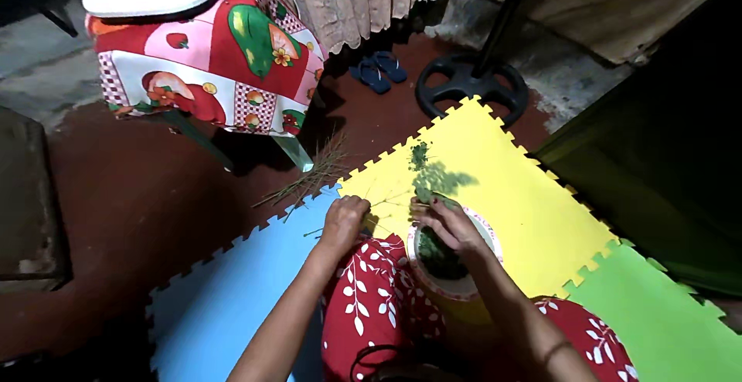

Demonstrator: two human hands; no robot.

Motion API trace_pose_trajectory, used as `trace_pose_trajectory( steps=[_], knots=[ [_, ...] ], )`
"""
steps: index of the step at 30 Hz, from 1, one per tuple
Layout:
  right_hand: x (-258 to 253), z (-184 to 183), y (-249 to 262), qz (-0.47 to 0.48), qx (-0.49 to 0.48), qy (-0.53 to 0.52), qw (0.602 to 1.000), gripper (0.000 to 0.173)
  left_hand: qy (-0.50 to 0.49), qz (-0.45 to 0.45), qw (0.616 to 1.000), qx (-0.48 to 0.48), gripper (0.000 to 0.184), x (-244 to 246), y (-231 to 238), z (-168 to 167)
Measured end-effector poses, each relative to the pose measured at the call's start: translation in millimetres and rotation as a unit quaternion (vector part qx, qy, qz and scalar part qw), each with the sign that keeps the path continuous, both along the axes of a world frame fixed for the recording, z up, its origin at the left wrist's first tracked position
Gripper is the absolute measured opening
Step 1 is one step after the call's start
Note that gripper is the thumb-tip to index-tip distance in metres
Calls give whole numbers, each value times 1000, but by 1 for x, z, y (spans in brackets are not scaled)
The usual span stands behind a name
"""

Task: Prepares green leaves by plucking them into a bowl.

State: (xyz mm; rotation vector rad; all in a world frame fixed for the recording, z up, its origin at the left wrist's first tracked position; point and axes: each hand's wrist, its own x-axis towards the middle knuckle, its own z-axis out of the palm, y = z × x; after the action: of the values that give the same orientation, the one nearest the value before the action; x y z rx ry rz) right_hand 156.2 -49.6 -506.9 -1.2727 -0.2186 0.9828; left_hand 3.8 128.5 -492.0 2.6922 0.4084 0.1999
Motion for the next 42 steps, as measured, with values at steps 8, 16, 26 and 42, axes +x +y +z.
trace_pose_trajectory(
  steps=[8, 16, 26, 42],
  knots=[
    [-10, 25, -7, -28, 27, -33, 999, 18, -107, -52, 991, 61, 11, -12, -13, -6],
    [-17, 22, -25, -92, -26, -19, 995, 16, -145, -44, 986, 72, 11, -20, -4, -20],
    [33, 15, -67, -208, -33, -26, 977, 20, -94, 17, 993, 75, 13, -23, 46, -43],
    [-6, 37, -84, -182, -42, 67, 980, 16, -29, -191, 949, -249, 43, 83, -87, 42]
  ],
)
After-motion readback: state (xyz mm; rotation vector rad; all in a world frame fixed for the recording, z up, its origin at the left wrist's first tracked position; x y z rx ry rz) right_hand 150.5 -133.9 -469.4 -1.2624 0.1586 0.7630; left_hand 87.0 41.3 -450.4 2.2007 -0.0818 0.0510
